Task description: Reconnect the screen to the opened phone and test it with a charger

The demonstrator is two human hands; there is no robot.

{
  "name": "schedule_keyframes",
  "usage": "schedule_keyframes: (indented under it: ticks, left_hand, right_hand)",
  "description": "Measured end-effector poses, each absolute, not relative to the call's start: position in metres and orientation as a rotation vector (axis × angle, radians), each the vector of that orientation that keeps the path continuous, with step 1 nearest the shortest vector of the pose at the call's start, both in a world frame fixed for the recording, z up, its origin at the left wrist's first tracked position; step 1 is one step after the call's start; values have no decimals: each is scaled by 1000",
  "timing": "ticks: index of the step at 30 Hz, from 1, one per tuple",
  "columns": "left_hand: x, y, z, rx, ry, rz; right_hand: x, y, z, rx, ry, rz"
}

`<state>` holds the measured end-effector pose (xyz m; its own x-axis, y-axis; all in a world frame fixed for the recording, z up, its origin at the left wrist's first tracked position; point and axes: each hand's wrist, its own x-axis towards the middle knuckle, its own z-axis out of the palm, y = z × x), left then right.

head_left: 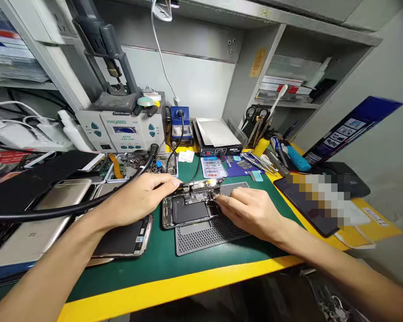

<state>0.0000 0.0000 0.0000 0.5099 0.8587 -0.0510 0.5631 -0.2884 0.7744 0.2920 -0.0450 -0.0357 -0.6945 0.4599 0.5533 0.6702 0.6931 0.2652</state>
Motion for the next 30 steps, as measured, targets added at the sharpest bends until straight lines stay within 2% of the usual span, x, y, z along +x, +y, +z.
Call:
schedule_keyframes:
  ticks: [30]
  left_hand:
    - [3, -3, 3, 1966, 1158, 479]
  right_hand:
    - [277, -26, -18, -1119, -2900, -524]
